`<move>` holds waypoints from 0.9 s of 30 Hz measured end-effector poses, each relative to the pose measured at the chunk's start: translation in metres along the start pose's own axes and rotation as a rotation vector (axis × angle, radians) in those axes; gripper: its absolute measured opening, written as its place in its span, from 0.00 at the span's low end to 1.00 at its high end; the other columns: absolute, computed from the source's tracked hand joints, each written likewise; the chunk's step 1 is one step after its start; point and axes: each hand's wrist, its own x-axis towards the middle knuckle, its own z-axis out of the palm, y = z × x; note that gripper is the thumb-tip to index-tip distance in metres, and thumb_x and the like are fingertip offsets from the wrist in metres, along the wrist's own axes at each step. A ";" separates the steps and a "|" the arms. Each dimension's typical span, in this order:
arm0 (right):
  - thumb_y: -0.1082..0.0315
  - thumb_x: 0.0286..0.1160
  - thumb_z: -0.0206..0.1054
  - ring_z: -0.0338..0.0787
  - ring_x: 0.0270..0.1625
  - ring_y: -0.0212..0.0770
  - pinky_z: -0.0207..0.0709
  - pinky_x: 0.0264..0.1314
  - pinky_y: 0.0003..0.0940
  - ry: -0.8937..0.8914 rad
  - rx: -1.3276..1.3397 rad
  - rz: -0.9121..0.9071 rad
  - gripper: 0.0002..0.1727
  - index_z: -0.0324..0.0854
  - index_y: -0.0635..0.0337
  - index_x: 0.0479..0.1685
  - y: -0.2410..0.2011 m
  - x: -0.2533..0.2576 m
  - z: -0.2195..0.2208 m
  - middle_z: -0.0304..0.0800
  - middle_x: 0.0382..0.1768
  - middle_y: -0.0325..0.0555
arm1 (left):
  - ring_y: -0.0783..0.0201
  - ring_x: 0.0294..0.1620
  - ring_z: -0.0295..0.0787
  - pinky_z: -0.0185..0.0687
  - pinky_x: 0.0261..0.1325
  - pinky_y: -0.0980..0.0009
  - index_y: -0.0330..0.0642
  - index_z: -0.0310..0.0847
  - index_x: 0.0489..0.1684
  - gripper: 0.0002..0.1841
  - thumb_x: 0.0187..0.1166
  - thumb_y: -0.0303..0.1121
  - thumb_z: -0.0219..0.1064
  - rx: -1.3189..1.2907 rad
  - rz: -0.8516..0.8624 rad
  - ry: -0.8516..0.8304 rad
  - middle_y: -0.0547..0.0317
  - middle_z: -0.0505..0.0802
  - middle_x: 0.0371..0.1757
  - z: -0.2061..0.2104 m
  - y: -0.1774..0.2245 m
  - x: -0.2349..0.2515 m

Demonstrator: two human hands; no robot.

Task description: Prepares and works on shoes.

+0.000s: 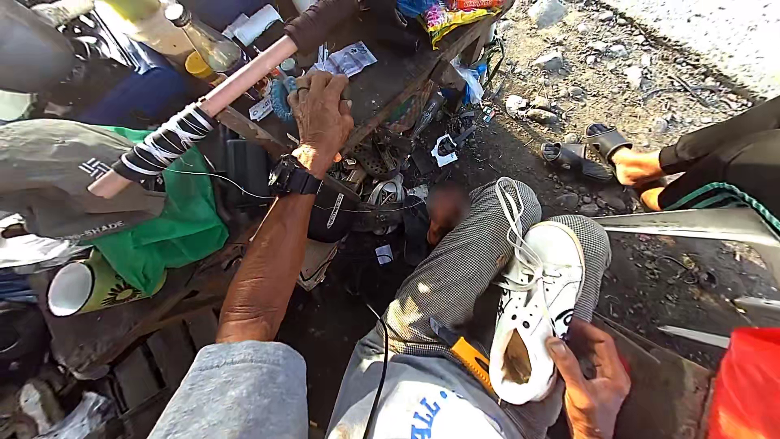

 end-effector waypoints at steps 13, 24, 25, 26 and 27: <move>0.50 0.63 0.80 0.88 0.36 0.23 0.84 0.37 0.19 0.005 0.063 0.046 0.28 0.85 0.59 0.58 -0.004 0.000 0.005 0.93 0.40 0.32 | 0.42 0.77 0.78 0.77 0.71 0.38 0.52 0.59 0.92 0.34 0.84 0.36 0.65 -0.421 0.363 -0.191 0.45 0.71 0.87 -0.026 0.079 -0.022; 0.53 0.65 0.81 0.88 0.39 0.26 0.84 0.37 0.24 0.019 0.077 0.123 0.35 0.81 0.69 0.69 -0.026 0.008 0.008 0.93 0.47 0.42 | 0.46 0.88 0.64 0.72 0.81 0.47 0.56 0.63 0.90 0.51 0.56 0.45 0.84 -0.797 0.806 -0.732 0.42 0.62 0.92 0.026 0.179 -0.226; 0.54 0.66 0.80 0.87 0.38 0.26 0.83 0.35 0.22 0.036 0.096 0.110 0.35 0.81 0.71 0.69 -0.027 0.009 0.010 0.93 0.46 0.42 | 0.44 0.88 0.65 0.72 0.82 0.47 0.53 0.63 0.90 0.52 0.54 0.41 0.85 -0.794 0.797 -0.683 0.38 0.63 0.91 0.028 0.184 -0.230; 0.54 0.67 0.79 0.86 0.36 0.25 0.82 0.34 0.21 0.052 0.117 0.094 0.35 0.80 0.72 0.68 -0.028 0.012 0.012 0.93 0.45 0.42 | 0.43 0.87 0.67 0.72 0.82 0.50 0.48 0.65 0.89 0.51 0.54 0.37 0.84 -0.820 0.788 -0.615 0.36 0.66 0.89 0.032 0.189 -0.230; 0.54 0.69 0.78 0.86 0.35 0.25 0.80 0.32 0.20 0.068 0.137 0.075 0.35 0.80 0.73 0.69 -0.029 0.015 0.015 0.93 0.45 0.42 | 0.44 0.86 0.69 0.72 0.83 0.52 0.44 0.67 0.87 0.47 0.57 0.34 0.81 -0.853 0.787 -0.537 0.34 0.70 0.86 0.035 0.194 -0.227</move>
